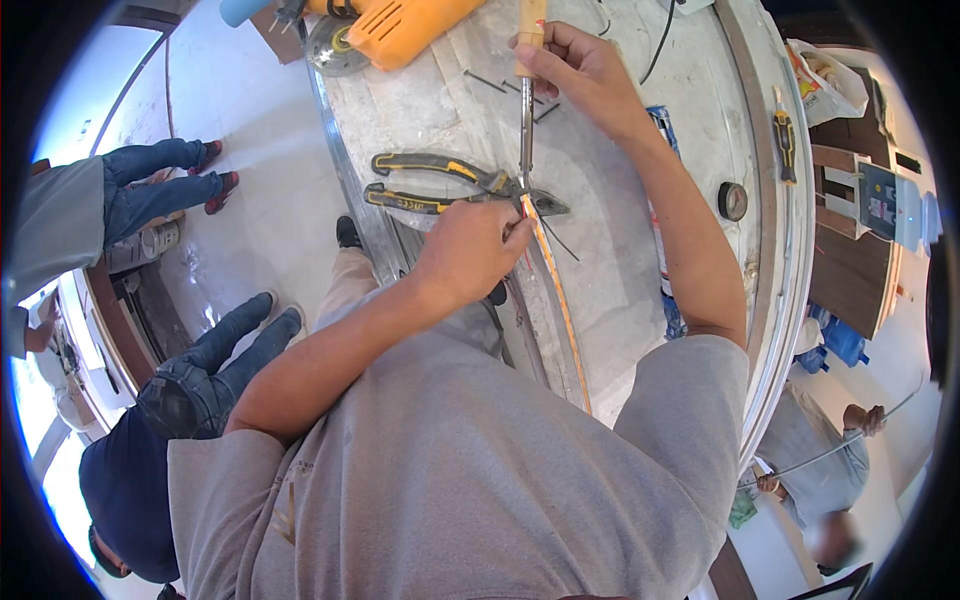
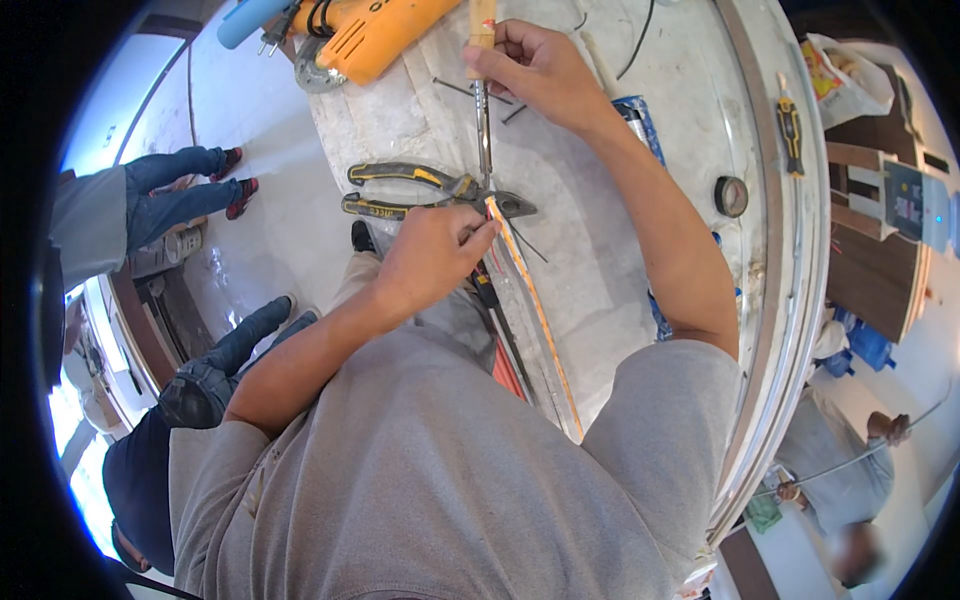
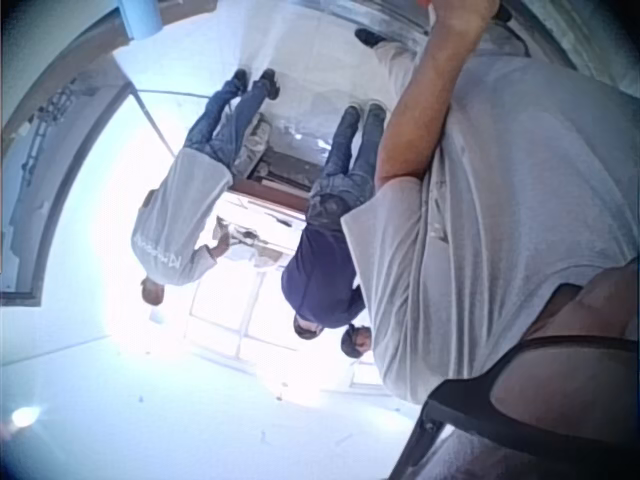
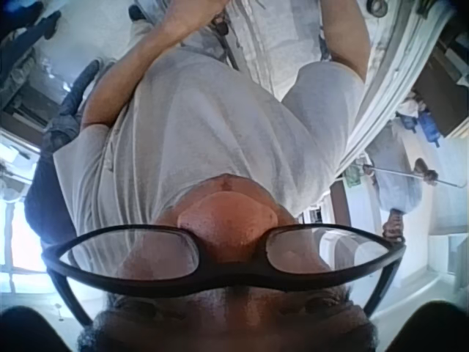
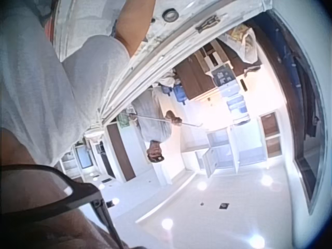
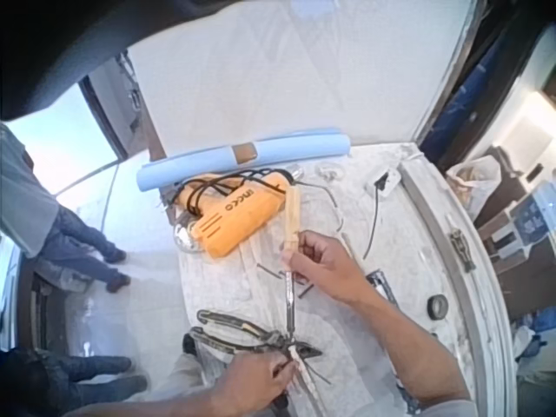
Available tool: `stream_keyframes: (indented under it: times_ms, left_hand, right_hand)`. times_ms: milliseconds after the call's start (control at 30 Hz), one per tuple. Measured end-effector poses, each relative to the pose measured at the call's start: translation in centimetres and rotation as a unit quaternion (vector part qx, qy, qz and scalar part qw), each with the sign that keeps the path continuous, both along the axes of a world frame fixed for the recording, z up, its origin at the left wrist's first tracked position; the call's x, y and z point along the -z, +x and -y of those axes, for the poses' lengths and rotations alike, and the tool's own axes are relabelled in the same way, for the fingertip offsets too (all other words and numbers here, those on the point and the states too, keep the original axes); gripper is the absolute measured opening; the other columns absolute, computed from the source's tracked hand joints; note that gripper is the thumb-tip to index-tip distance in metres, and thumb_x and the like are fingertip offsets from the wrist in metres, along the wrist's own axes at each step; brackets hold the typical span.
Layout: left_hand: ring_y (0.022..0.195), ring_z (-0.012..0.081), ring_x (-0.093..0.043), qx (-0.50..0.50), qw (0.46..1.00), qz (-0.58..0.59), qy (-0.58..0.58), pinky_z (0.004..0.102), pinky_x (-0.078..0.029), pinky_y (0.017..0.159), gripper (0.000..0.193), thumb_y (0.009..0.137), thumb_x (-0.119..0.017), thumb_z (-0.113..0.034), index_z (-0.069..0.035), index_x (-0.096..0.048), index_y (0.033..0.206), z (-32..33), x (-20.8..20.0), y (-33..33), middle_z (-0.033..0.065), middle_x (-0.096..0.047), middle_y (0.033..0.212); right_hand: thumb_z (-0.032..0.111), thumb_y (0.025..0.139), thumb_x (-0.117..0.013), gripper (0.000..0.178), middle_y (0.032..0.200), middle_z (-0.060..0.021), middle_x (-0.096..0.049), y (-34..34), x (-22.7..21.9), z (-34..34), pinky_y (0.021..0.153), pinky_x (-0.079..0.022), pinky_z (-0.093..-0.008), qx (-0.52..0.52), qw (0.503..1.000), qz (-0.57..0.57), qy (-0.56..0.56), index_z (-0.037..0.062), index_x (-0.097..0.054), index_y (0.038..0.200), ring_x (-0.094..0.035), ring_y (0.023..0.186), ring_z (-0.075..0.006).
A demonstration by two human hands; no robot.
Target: The person solders wires onto the end of an LED light strip using a soldering iron.
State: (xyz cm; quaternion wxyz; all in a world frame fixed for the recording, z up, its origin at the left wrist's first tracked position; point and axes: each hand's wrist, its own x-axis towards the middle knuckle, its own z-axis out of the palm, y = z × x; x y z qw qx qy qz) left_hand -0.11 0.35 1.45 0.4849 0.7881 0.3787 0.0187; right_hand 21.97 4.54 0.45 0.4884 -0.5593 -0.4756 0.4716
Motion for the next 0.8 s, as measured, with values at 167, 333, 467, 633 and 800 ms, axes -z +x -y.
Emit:
stream_keyframes:
  times_ms: [167,333,467,633,800]
  left_hand:
    - [0.068,0.0317,-0.067,0.062,0.992,-0.021,0.112,0.0434,-0.054,0.061,0.022,0.089,-0.064,-0.021,-0.002,-0.069,0.097,0.6,-0.8,-0.8,0.0164,-0.067,0.073]
    - [0.072,0.0237,-0.069,0.265,0.905,0.055,0.328,0.0340,-0.056,0.061,0.037,0.081,-0.060,-0.011,-0.003,-0.061,0.118,1.6,-0.4,-0.6,0.0065,-0.064,0.082]
    - [0.076,0.0206,-0.065,0.248,0.891,0.069,0.374,0.0336,-0.054,0.059,0.032,0.080,-0.059,-0.011,-0.005,-0.063,0.112,2.2,0.0,0.4,0.0043,-0.057,0.082]
    - [0.090,0.0182,-0.061,0.268,0.882,0.052,0.383,0.0299,-0.054,0.068,0.034,0.079,-0.060,-0.013,-0.002,-0.064,0.111,2.0,0.5,0.4,0.0045,-0.057,0.093]
    - [0.090,0.0175,-0.061,0.255,0.860,0.114,0.426,0.0290,-0.053,0.070,0.030,0.078,-0.061,-0.014,-0.003,-0.065,0.106,2.1,0.9,0.3,0.0042,-0.057,0.094]
  right_hand:
    - [0.030,0.094,-0.068,0.030,0.082,0.0019,-0.060,0.4,0.0,-0.1,0.060,-0.040,-0.0213,0.015,1.000,0.014,-0.003,0.0019,-0.066,0.106,-0.049,0.066,-0.0051]
    - [0.026,0.091,-0.072,0.026,0.080,0.0019,-0.065,0.4,-0.2,-0.2,0.059,-0.042,-0.0188,0.035,0.999,-0.012,0.005,0.0018,-0.065,0.098,-0.052,0.066,-0.0026]
    - [0.026,0.091,-0.072,0.026,0.080,0.0022,-0.065,0.5,0.1,-0.2,0.059,-0.042,-0.0188,0.018,1.000,-0.015,0.007,0.0023,-0.065,0.099,-0.053,0.066,-0.0028]
    - [0.026,0.091,-0.072,0.025,0.079,0.0020,-0.065,0.0,-0.2,0.0,0.058,-0.042,-0.0193,0.004,1.000,0.016,-0.016,0.0026,-0.065,0.097,-0.053,0.066,-0.0028]
    - [0.027,0.091,-0.073,0.027,0.079,0.0021,-0.064,0.3,-0.2,0.0,0.058,-0.042,-0.0193,-0.005,1.000,-0.002,0.004,0.0020,-0.064,0.097,-0.053,0.066,-0.0027]
